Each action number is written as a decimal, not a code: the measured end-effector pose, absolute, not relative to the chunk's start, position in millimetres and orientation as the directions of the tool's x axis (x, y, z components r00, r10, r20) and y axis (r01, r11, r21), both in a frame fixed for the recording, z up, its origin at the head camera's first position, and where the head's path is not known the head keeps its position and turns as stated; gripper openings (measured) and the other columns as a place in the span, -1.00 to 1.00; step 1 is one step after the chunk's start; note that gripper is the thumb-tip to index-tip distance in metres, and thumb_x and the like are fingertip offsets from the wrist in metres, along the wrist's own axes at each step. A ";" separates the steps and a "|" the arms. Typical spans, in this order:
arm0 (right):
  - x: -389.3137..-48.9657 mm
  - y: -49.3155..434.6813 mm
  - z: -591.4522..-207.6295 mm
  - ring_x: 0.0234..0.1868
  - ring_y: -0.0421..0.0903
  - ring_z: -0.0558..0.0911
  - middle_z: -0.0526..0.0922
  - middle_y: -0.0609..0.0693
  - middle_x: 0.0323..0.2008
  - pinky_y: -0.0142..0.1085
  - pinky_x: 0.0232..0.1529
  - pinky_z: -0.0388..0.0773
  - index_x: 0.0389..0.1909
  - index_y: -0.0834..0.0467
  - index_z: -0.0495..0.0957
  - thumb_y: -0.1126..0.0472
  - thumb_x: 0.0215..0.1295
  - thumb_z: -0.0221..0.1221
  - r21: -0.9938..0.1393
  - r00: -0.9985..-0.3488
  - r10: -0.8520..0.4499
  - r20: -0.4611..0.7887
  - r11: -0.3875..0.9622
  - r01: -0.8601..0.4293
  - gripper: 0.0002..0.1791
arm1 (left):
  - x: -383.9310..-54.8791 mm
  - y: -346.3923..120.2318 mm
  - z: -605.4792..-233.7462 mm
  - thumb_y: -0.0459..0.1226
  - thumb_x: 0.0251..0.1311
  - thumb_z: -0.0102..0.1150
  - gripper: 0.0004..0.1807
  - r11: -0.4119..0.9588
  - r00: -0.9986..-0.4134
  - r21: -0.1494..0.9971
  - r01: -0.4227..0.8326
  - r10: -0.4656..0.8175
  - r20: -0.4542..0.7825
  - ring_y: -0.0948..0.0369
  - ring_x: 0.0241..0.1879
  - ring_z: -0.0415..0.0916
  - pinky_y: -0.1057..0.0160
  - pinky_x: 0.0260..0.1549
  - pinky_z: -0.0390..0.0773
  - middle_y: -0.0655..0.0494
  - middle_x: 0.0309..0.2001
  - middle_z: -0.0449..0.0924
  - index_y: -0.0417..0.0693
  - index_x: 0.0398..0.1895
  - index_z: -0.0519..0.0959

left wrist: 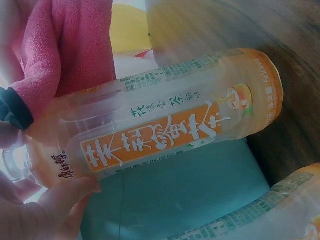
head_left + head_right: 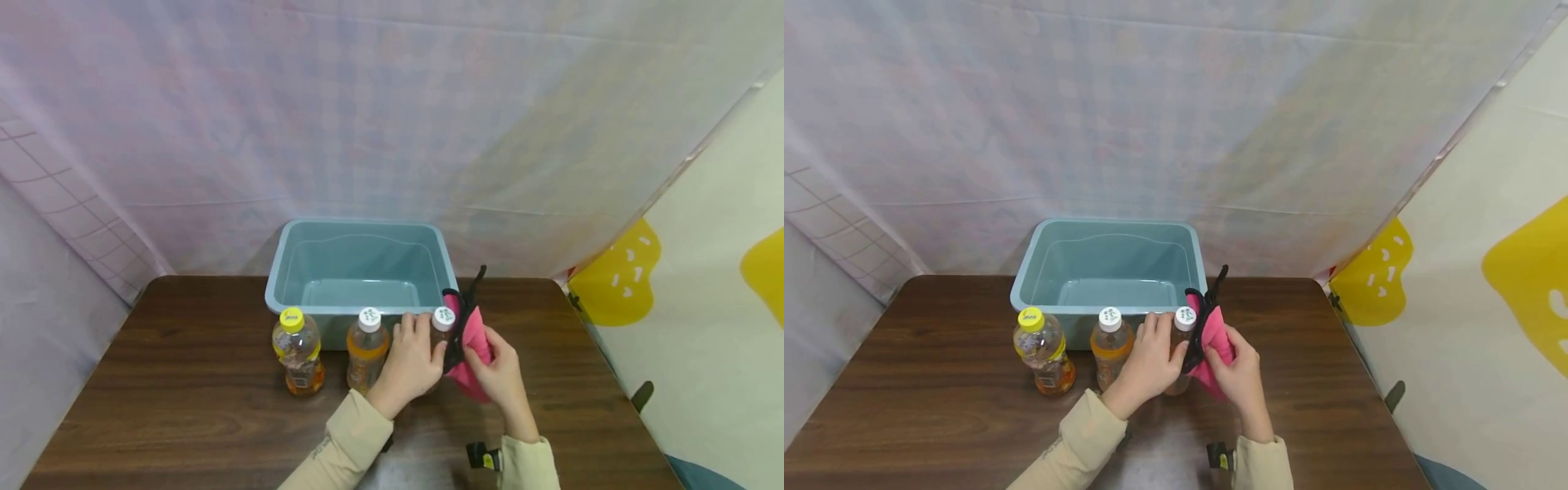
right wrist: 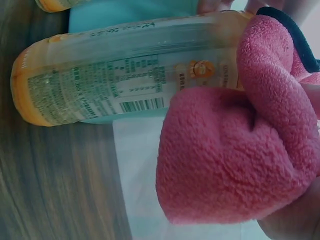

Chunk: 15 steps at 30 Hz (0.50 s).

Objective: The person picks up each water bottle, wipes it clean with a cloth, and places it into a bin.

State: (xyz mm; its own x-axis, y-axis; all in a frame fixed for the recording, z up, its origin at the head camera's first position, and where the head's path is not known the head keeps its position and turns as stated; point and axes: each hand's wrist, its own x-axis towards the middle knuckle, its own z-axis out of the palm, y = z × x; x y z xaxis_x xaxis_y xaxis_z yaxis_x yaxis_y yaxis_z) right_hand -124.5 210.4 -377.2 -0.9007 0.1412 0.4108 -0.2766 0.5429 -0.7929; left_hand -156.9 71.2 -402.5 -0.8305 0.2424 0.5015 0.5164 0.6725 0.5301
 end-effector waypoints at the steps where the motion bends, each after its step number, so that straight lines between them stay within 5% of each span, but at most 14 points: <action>1: -124.5 210.7 -377.6 -0.57 -0.37 0.41 0.57 0.22 -0.54 -0.46 -0.55 0.40 -0.23 0.47 0.51 0.57 -0.10 0.17 -0.794 -0.903 0.136 0.407 0.543 -0.275 -0.69 | -156.9 71.2 -402.6 -0.23 0.05 0.14 -0.61 0.672 -0.830 0.530 0.517 0.243 0.503 0.03 -0.32 0.31 0.17 -0.30 0.39 -0.10 -0.23 0.31 -0.22 -0.07 0.35; 15: -126.9 221.9 -408.4 -0.51 -0.34 0.45 0.60 0.17 -0.47 -0.40 -0.50 0.45 -0.15 0.40 0.48 0.53 -0.06 0.22 -0.798 -0.938 0.088 0.336 0.555 -0.234 -0.64 | -158.0 71.8 -404.2 -0.21 0.04 0.16 -0.60 0.684 -0.826 0.516 0.516 0.238 0.510 0.03 -0.34 0.32 0.19 -0.33 0.41 -0.08 -0.23 0.32 -0.22 -0.09 0.37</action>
State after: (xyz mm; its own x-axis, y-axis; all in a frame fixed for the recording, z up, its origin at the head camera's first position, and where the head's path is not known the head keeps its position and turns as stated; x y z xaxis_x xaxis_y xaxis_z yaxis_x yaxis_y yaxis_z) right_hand -126.9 221.9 -408.4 -0.9377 0.0882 0.3359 -0.2339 0.5548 -0.7985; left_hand -158.0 71.8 -404.2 -0.8263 0.2380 0.5105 0.5158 0.6839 0.5160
